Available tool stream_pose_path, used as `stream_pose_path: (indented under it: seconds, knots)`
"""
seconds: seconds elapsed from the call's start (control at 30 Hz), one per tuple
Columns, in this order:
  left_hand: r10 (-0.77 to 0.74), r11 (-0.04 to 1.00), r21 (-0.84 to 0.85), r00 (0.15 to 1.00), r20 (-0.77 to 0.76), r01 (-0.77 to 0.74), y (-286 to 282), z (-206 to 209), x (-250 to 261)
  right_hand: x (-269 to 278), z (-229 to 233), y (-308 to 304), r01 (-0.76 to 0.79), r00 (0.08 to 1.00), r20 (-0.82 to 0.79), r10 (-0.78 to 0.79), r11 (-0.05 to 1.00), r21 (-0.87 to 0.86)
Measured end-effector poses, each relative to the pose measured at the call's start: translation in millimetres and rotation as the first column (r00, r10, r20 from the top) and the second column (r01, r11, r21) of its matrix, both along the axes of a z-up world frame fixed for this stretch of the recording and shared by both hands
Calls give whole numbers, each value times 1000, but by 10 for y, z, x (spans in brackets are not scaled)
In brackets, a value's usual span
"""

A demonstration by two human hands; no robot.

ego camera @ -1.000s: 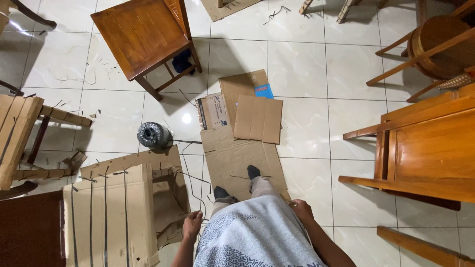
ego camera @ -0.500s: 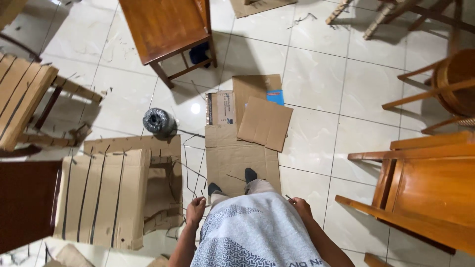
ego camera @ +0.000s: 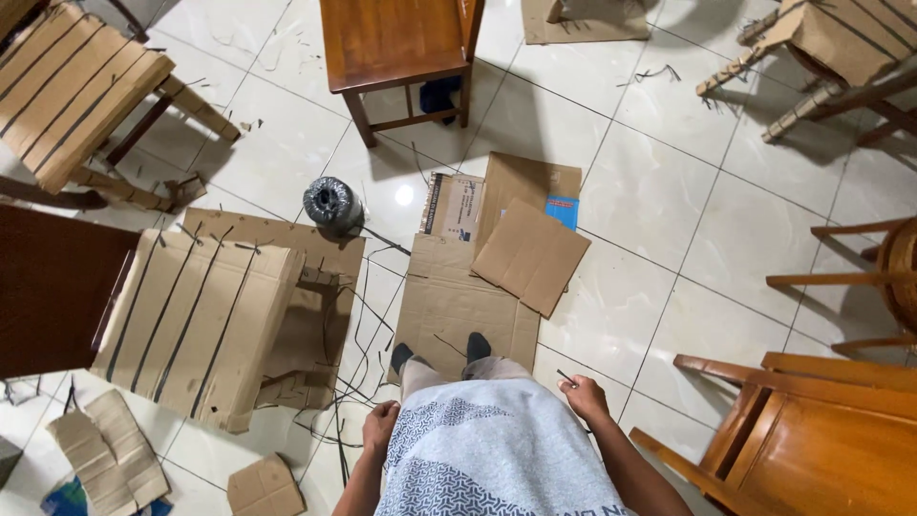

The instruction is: Wrapping wooden chairs with cardboard and securing them with plastic straps.

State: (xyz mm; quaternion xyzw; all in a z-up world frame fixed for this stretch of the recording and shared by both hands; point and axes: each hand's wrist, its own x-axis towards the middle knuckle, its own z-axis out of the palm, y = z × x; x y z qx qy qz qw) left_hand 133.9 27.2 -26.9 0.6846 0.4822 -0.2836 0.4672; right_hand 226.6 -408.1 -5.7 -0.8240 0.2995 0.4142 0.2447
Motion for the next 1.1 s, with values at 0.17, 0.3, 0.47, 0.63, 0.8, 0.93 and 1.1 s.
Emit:
stream_pose_path:
  seconds: [0.17,0.3,0.47,0.63,0.8,0.93,1.1]
  knots:
    - [-51,995,82,999,8,50,-52,-444,-181,179,33,65,-74,997,11,74,997,-9]
    - [-99,993,66,995,5,98,0,-489,-138,253,-414,56,-188,977,80,196,978,-93]
    - [-156,985,60,986,-56,160,132,-451,139,513,-355,404,-125,986,102,130,991,-51]
    - [-246,966,58,967,-72,250,335,-351,783,545,-801,549,-102,982,156,102,995,-8]
    - [-430,895,128,903,-8,427,549,-681,1580,667,-666,798,110,993,39,-115,987,116]
    - [-424,903,88,904,44,420,515,-1067,2363,694,-1236,755,19,998,-58,-17,999,31]
    - [-630,761,254,773,71,597,213,-2066,3114,644,-2502,505,-125,942,287,174,976,-180]
